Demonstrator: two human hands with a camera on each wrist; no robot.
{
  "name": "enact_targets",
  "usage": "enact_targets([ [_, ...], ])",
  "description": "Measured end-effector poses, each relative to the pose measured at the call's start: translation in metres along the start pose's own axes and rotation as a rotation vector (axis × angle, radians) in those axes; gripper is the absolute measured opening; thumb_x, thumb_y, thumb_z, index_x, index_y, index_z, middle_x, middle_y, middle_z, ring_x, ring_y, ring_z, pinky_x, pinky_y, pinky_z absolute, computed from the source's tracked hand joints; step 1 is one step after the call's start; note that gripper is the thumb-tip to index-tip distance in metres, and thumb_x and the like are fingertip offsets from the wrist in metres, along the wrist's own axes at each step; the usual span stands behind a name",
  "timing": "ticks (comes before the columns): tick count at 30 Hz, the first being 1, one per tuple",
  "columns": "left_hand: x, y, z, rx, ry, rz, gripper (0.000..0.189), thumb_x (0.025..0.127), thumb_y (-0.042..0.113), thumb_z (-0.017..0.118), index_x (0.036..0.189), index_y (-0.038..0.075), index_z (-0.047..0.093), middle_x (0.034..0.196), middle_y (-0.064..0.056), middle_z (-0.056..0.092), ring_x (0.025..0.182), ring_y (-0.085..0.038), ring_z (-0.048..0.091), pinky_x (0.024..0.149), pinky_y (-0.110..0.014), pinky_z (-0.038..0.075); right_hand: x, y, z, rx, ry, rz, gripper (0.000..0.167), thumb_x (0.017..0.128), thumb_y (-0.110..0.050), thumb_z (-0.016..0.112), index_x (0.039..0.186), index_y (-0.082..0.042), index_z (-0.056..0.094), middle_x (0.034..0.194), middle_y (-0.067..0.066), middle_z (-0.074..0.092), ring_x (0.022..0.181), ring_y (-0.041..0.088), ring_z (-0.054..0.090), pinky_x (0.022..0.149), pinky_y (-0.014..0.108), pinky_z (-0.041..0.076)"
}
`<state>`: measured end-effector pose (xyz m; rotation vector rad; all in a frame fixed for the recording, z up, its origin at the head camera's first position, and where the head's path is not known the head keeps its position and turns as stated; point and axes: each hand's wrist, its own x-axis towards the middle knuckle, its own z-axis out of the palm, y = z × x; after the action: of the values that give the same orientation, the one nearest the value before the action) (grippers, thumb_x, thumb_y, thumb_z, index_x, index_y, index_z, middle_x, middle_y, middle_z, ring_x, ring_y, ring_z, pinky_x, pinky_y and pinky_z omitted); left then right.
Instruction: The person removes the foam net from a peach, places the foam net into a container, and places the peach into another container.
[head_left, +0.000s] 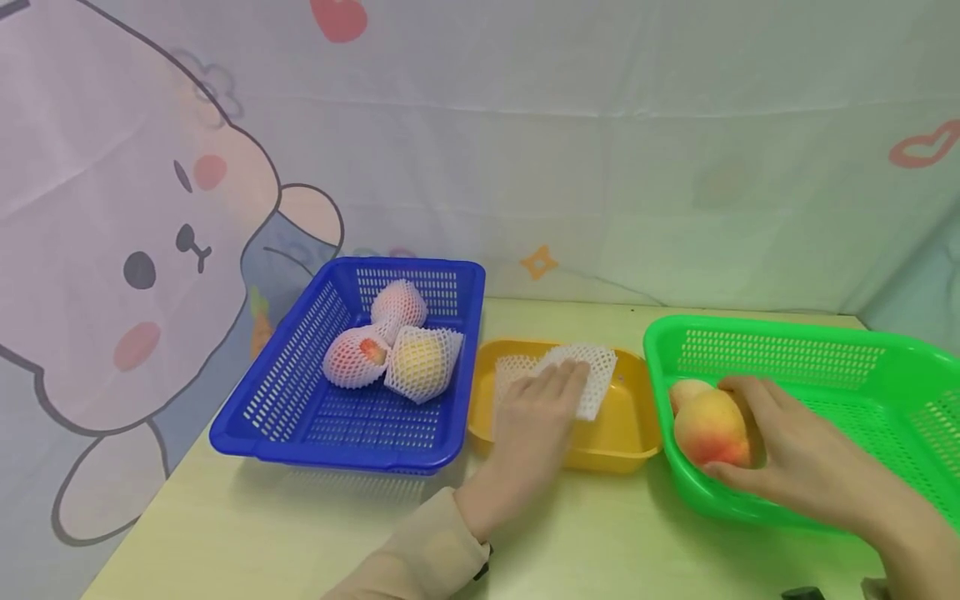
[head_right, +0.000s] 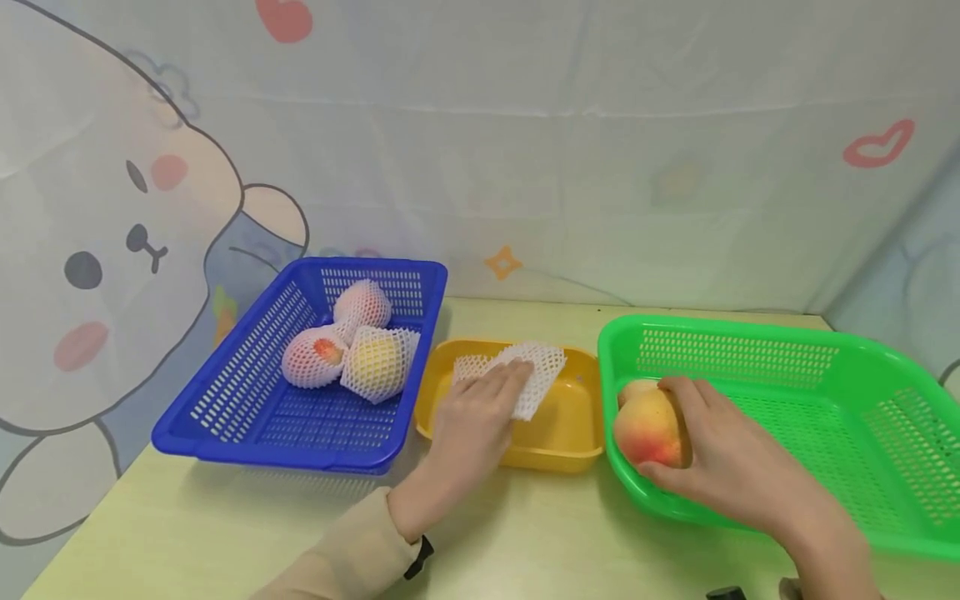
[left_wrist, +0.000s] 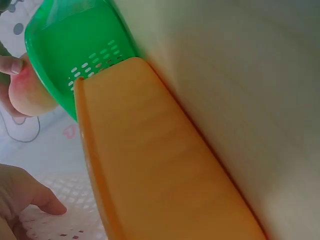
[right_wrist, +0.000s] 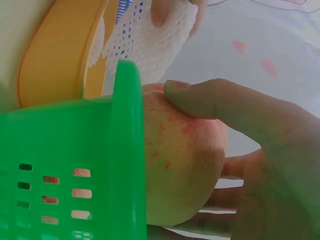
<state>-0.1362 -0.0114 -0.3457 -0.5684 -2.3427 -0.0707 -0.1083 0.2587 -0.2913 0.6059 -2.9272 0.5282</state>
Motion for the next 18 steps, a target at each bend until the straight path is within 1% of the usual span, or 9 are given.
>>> enact_targets([
  [4,0.004,0.004,0.008,0.077,0.048,0.025,0.041,0.085,0.010,0.068,0.125,0.018,0.062,0.122,0.002,0.068,0.106,-0.015,0.068,0.084,-0.028,0.056,-0.001,0.004,0.000,0.004,-0.030,0.025,0.075,0.075,-0.054,0.075,0.131,-0.016,0.042,0.117,0.006,0.053,0.086,0.013,0.051,0.062,0.022,0.041],
  [7,0.006,0.006,0.013,0.115,0.076,0.039,0.035,0.087,0.010,0.066,0.122,0.018,0.064,0.119,0.002,0.070,0.103,-0.014,0.070,0.081,-0.028,0.057,-0.001,0.005,0.001,0.007,-0.053,0.040,0.076,0.074,-0.055,0.075,0.130,-0.016,0.043,0.116,0.006,0.054,0.085,0.012,0.051,0.062,0.022,0.041],
  [13,0.007,0.007,0.020,0.157,0.079,0.043,0.032,0.088,0.012,0.065,0.120,0.019,0.064,0.117,0.003,0.071,0.102,-0.013,0.070,0.079,-0.027,0.056,-0.001,0.011,0.005,-0.015,-0.113,0.065,0.079,0.073,-0.057,0.075,0.130,-0.013,0.043,0.115,0.008,0.055,0.082,0.012,0.051,0.060,0.022,0.040],
  [16,0.008,0.005,0.023,0.157,0.086,0.046,0.030,0.088,0.011,0.065,0.118,0.018,0.065,0.115,0.002,0.071,0.100,-0.013,0.070,0.078,-0.027,0.056,-0.001,0.015,0.007,-0.030,-0.147,0.084,0.079,0.073,-0.059,0.074,0.128,-0.012,0.043,0.114,0.008,0.055,0.081,0.012,0.050,0.060,0.023,0.040],
  [18,0.009,0.005,0.025,0.154,0.079,0.051,0.030,0.088,0.011,0.065,0.117,0.018,0.065,0.114,0.002,0.072,0.100,-0.014,0.071,0.078,-0.027,0.056,-0.001,0.017,0.008,-0.035,-0.164,0.097,0.079,0.074,-0.059,0.074,0.128,-0.010,0.043,0.113,0.008,0.055,0.080,0.012,0.050,0.060,0.023,0.039],
])
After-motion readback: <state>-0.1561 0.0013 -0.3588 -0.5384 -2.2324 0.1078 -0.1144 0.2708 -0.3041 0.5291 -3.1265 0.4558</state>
